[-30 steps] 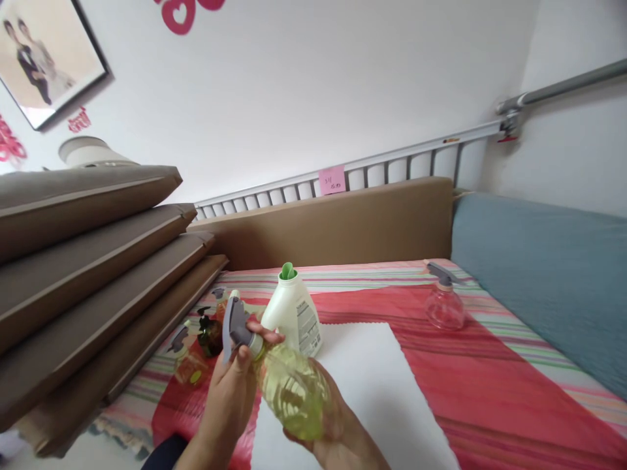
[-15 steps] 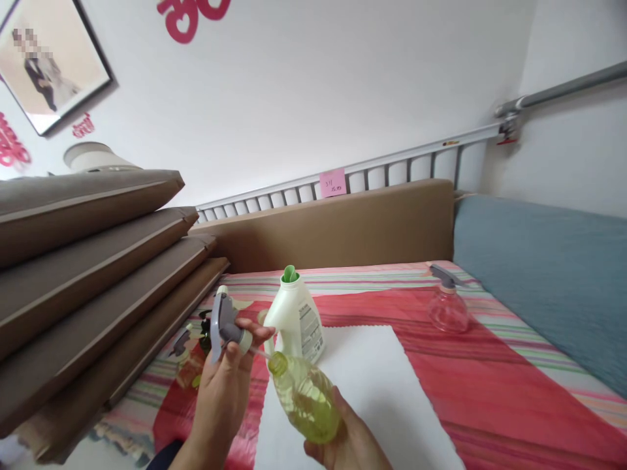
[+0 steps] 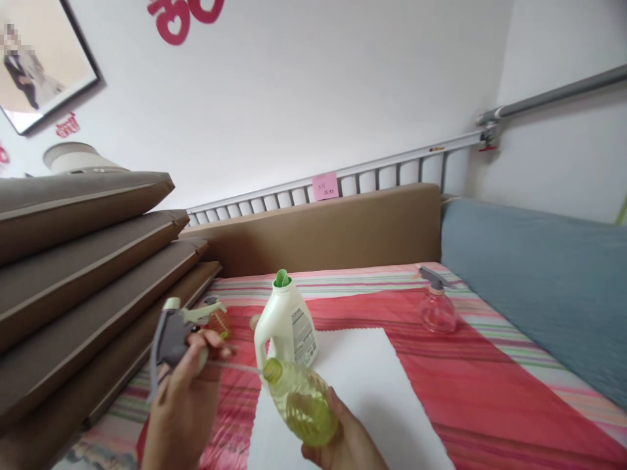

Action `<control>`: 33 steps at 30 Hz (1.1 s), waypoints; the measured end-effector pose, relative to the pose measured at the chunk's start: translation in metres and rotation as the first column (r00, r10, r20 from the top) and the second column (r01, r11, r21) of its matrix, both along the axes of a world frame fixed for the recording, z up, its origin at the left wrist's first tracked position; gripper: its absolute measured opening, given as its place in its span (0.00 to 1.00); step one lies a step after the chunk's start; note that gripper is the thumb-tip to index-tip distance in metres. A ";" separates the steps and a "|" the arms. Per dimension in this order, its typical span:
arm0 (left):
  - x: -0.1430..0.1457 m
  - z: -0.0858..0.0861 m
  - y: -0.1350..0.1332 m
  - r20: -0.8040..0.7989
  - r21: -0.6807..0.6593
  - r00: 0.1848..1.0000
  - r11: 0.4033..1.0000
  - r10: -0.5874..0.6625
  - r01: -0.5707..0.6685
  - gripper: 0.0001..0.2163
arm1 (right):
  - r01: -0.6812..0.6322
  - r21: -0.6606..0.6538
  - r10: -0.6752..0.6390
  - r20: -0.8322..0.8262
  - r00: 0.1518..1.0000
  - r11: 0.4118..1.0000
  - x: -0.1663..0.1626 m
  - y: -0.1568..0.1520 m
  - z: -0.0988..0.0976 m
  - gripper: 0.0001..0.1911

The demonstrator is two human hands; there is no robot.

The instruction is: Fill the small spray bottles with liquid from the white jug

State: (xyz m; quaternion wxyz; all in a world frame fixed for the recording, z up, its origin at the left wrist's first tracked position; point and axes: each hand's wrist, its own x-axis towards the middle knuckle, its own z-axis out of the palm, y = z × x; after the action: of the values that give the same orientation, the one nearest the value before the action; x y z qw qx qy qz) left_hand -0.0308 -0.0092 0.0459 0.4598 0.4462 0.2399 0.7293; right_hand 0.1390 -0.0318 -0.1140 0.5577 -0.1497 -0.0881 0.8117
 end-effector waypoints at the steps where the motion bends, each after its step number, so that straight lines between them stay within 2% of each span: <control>1: -0.003 0.006 0.000 0.027 0.002 1.000 1.000 0.006 -0.006 0.06 | 0.025 -0.022 -0.025 0.003 1.000 0.999 0.003 0.000 0.000 0.27; 5: -0.015 0.024 0.004 0.157 0.027 0.988 1.000 -0.006 0.001 0.08 | 0.113 -0.059 -0.114 -0.014 0.993 0.992 0.021 -0.001 0.007 0.27; 7: -0.017 0.022 0.010 0.196 0.037 0.981 0.999 -0.003 -0.005 0.09 | 0.152 -0.049 -0.153 -0.025 0.988 0.987 0.033 -0.002 0.014 0.25; 9: -0.018 0.013 0.018 0.190 0.006 0.982 1.000 0.004 -0.005 0.09 | 0.197 -0.042 -0.198 -0.020 0.980 0.980 0.046 -0.003 0.021 0.24; 12: -0.015 -0.016 0.032 0.126 -0.131 0.992 0.991 0.010 0.006 0.10 | 0.270 -0.034 -0.270 0.006 0.963 0.962 0.066 -0.005 0.031 0.24; 16: -0.013 -0.068 0.046 0.041 -0.336 0.999 0.942 0.012 0.002 0.13 | 0.367 0.004 -0.367 0.032 0.930 0.930 0.089 -0.009 0.039 0.26; 19: -0.010 -0.105 0.049 0.049 -0.475 0.997 0.880 0.052 -0.022 0.13 | 0.413 0.015 -0.413 0.053 0.909 0.911 0.104 -0.014 0.040 0.28; 24: 0.002 -0.155 0.043 0.114 -0.653 0.989 0.758 0.095 0.003 0.06 | 0.449 0.029 -0.450 0.083 0.889 0.893 0.119 -0.021 0.037 0.27; 28: 0.014 -0.183 0.042 0.106 -0.739 0.985 0.673 0.139 -0.016 0.10 | 0.467 0.026 -0.467 0.104 0.878 0.884 0.123 -0.021 0.033 0.25; 33: 0.020 -0.192 0.049 0.052 -0.764 0.992 0.645 0.117 -0.036 0.08 | 0.472 0.022 -0.471 0.104 0.876 0.882 0.124 -0.020 0.029 0.25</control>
State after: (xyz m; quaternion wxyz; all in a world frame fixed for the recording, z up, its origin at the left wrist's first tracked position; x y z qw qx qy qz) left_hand -0.0109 0.0399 -0.1458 0.5843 0.1657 0.5197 0.6009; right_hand 0.2627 -0.0514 -0.0853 0.7326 -0.2109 -0.0769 0.6426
